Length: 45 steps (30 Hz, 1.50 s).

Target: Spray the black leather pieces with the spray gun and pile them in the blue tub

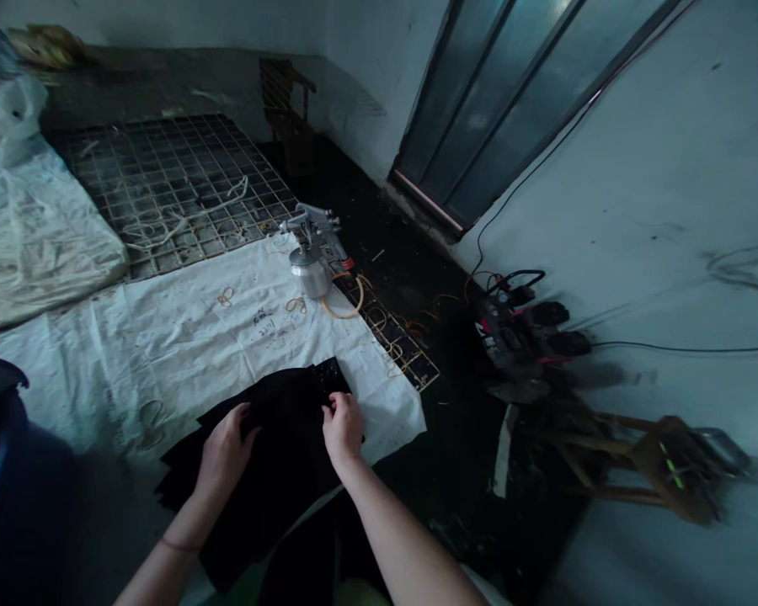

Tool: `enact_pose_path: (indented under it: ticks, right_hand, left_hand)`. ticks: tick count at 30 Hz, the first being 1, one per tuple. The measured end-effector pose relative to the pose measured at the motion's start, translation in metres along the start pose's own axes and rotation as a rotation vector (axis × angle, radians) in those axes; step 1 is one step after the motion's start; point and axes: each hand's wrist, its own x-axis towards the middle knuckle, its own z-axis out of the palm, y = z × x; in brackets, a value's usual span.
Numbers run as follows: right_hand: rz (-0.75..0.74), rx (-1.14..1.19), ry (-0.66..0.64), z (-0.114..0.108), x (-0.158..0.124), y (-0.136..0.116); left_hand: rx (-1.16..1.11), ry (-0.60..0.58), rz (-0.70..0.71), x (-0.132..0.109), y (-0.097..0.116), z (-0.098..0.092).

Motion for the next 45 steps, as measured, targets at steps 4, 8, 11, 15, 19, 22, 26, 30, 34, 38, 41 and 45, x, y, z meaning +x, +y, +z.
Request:
enact_pose_path:
  ticks: [4, 8, 11, 15, 19, 22, 26, 30, 34, 38, 41, 45]
  right_hand:
    - [-0.044, -0.029, -0.019, -0.005, 0.0, 0.002]
    - [-0.114, 0.021, 0.011, -0.018, -0.014, 0.014]
    - [-0.073, 0.132, -0.049, -0.025, -0.024, 0.021]
    - [-0.027, 0.106, -0.119, -0.021, -0.024, 0.023]
    - [0.025, 0.039, -0.073, -0.013, -0.019, 0.025]
    - [0.055, 0.032, -0.084, -0.01, -0.018, 0.025]
    - [0.1, -0.002, -0.077, -0.01, -0.018, 0.022]
    - [0.033, -0.039, -0.014, -0.011, -0.018, 0.018]
    - [0.026, -0.073, -0.04, -0.01, -0.016, 0.015]
    - [0.127, -0.079, -0.109, -0.01, -0.011, 0.014]
    - [0.102, -0.054, -0.16, -0.016, -0.013, 0.019]
    - [-0.038, 0.041, -0.116, -0.029, -0.025, 0.033]
  left_hand:
    - [0.115, -0.135, -0.048, 0.003, 0.005, -0.01]
    - [0.199, -0.249, -0.063, -0.003, 0.008, -0.024]
    - [0.225, -0.346, -0.077, -0.005, 0.007, -0.032]
    - [0.236, -0.389, -0.086, 0.001, 0.008, -0.031]
    - [0.229, -0.277, -0.058, 0.006, 0.009, -0.02]
    - [0.252, -0.159, 0.015, 0.006, 0.008, -0.013]
    - [0.245, -0.106, 0.066, 0.004, 0.007, -0.008]
    - [0.262, -0.124, 0.067, 0.003, 0.011, -0.009]
    - [0.197, -0.189, 0.051, 0.006, 0.013, -0.013]
    - [0.143, -0.22, -0.047, 0.009, 0.013, -0.018]
    - [0.176, -0.355, -0.142, 0.008, 0.016, -0.022]
    - [0.192, -0.501, -0.208, 0.0, 0.021, -0.027]
